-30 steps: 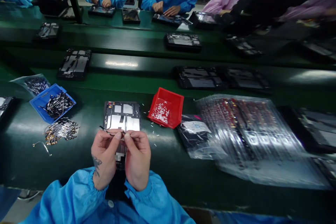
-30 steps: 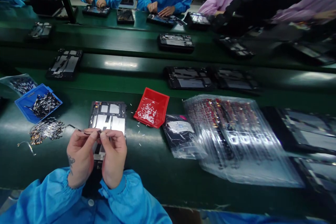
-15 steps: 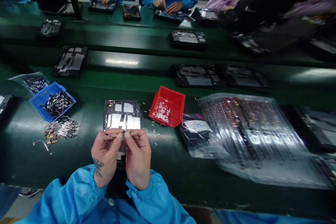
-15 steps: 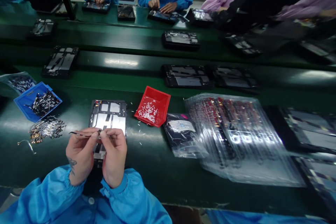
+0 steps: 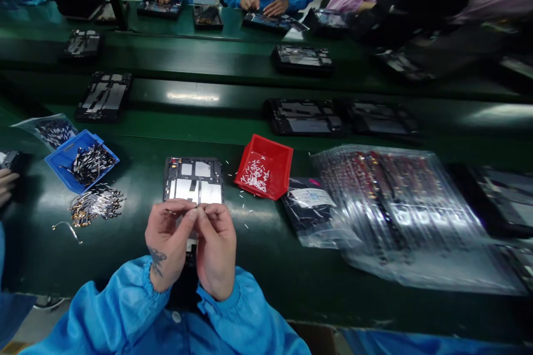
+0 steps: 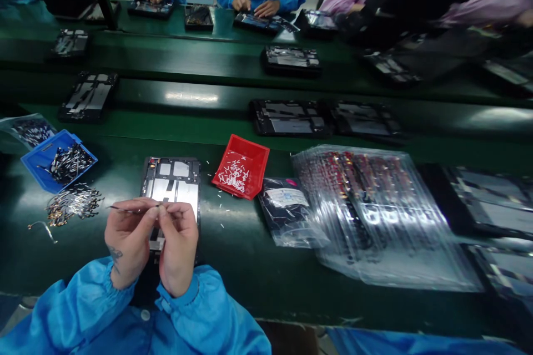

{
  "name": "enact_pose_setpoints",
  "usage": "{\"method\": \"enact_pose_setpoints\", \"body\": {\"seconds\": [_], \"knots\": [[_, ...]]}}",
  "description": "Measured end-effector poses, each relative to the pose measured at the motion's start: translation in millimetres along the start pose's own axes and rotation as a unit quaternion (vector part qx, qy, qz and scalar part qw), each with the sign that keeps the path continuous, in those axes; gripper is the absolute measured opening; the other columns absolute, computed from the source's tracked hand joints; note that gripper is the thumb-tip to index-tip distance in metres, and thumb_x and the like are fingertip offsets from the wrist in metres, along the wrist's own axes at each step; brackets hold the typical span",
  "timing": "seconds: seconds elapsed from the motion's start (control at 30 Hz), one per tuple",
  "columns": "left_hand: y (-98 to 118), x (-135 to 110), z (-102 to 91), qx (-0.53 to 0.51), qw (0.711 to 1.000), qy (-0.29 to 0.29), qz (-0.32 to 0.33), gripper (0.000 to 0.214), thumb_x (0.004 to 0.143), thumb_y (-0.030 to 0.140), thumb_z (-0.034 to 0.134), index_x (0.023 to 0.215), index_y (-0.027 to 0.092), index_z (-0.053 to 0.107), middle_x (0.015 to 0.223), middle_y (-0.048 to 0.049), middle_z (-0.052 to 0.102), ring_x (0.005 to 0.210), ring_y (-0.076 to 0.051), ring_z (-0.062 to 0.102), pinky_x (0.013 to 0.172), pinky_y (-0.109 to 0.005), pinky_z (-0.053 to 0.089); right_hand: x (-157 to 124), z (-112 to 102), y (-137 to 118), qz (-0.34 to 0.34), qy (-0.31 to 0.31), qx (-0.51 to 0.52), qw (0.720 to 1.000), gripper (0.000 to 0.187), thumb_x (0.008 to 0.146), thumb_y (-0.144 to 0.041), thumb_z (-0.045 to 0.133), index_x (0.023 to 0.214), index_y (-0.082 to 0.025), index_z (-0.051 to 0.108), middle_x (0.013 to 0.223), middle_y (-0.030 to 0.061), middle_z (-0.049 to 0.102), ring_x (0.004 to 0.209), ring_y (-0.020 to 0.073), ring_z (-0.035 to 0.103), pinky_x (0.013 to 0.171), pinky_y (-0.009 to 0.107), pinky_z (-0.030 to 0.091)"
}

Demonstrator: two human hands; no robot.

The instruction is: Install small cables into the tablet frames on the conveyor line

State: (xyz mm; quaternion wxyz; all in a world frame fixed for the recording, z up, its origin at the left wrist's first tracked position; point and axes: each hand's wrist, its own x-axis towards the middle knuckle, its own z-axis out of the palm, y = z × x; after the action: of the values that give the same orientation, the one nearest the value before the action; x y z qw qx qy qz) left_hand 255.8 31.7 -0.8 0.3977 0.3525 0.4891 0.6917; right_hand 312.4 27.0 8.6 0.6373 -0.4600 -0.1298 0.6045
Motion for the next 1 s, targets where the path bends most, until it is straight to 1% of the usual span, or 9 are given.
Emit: {"method": "enact_pose_setpoints", "body": {"seconds": [0.07,0.17,0.27,0.37,0.47,0.57,0.7,0.8,1.0], "knots": [[5.2,6.9,2.0,-0.001,0.999,-0.002,-0.035,0.020,0.075,0.016,0.075,0.086,0.019,0.059,0.080,0.0000,0.067,0.076,-0.013,0.067,0.075,-0.025,0.055,1.1,-3.8,-2.2,0.001,-0.021,-0.028,0.999,0.023,0.073,-0.033,0.078,0.075,-0.021,0.058,0.075,-0.0027,0.061,0.074,0.0127,0.059,0.071,0.024,0.051],[17.7,23.6,9.3,-0.044,0.990,-0.063,-0.117,0.024,0.074,0.020,0.076,0.087,0.019,0.056,0.077,0.0016,0.065,0.072,-0.012,0.065,0.073,-0.025,0.054,9.8,-20.1,-25.8,-0.034,-0.046,-0.103,0.993,0.019,0.075,-0.034,0.075,0.079,-0.021,0.062,0.078,-0.0009,0.062,0.074,0.0139,0.059,0.067,0.025,0.052],[29.2,39.0,24.4,-0.097,0.966,-0.154,-0.185,0.029,0.071,0.024,0.078,0.087,0.019,0.053,0.072,0.0039,0.062,0.066,-0.010,0.062,0.069,-0.025,0.054,26.6,-38.7,-77.0,-0.109,-0.048,-0.196,0.973,0.018,0.074,-0.035,0.075,0.082,-0.021,0.066,0.079,0.0006,0.063,0.068,0.0135,0.057,0.059,0.024,0.051],[32.0,45.0,47.4,-0.101,0.937,-0.255,-0.218,0.034,0.071,0.028,0.079,0.090,0.019,0.053,0.071,0.0039,0.061,0.064,-0.010,0.061,0.066,-0.026,0.054,43.8,-42.9,-133.5,-0.130,-0.131,-0.330,0.926,0.022,0.074,-0.036,0.073,0.089,-0.019,0.072,0.079,0.0025,0.065,0.064,0.0129,0.054,0.053,0.023,0.046],[28.3,44.5,73.4,-0.090,0.891,-0.369,-0.248,0.033,0.071,0.030,0.079,0.090,0.018,0.055,0.070,0.0036,0.060,0.065,-0.010,0.060,0.069,-0.028,0.055,58.6,-33.9,-168.6,-0.129,-0.196,-0.386,0.892,0.026,0.070,-0.035,0.076,0.089,-0.019,0.073,0.073,0.0004,0.064,0.060,0.0118,0.053,0.054,0.023,0.043],[26.0,43.1,93.6,-0.094,0.852,-0.435,-0.276,0.032,0.069,0.030,0.081,0.086,0.017,0.057,0.070,0.0026,0.059,0.066,-0.010,0.058,0.070,-0.030,0.057,72.0,-27.6,-180.6,-0.111,-0.211,-0.357,0.903,0.023,0.070,-0.039,0.075,0.069,-0.018,0.068,0.062,-0.0020,0.061,0.054,0.0102,0.053,0.054,0.023,0.041],[28.5,42.2,103.7,-0.104,0.832,-0.449,-0.309,0.028,0.070,0.029,0.080,0.087,0.016,0.062,0.078,-0.0008,0.062,0.069,-0.011,0.061,0.074,-0.031,0.057,80.2,-33.7,-182.7,-0.075,-0.197,-0.327,0.921,0.033,0.069,-0.046,0.075,0.060,-0.018,0.060,0.050,-0.0039,0.057,0.045,0.0094,0.049,0.046,0.022,0.036],[29.9,40.8,105.5,-0.120,0.820,-0.448,-0.336,0.027,0.072,0.027,0.079,0.090,0.017,0.062,0.081,-0.0007,0.063,0.071,-0.011,0.062,0.076,-0.030,0.057,79.4,-40.6,-183.1,-0.090,-0.171,-0.309,0.931,0.034,0.069,-0.046,0.075,0.060,-0.019,0.058,0.050,-0.0033,0.059,0.044,0.0097,0.049,0.045,0.022,0.036],[24.7,36.7,113.4,-0.091,0.832,-0.437,-0.330,0.037,0.058,0.016,0.086,0.086,0.016,0.061,0.075,0.0009,0.062,0.069,-0.011,0.060,0.072,-0.030,0.057,75.3,-43.5,-181.9,-0.115,-0.161,-0.309,0.930,0.035,0.071,-0.048,0.074,0.059,-0.019,0.057,0.049,-0.0035,0.055,0.044,0.0096,0.045,0.045,0.023,0.034]]}}
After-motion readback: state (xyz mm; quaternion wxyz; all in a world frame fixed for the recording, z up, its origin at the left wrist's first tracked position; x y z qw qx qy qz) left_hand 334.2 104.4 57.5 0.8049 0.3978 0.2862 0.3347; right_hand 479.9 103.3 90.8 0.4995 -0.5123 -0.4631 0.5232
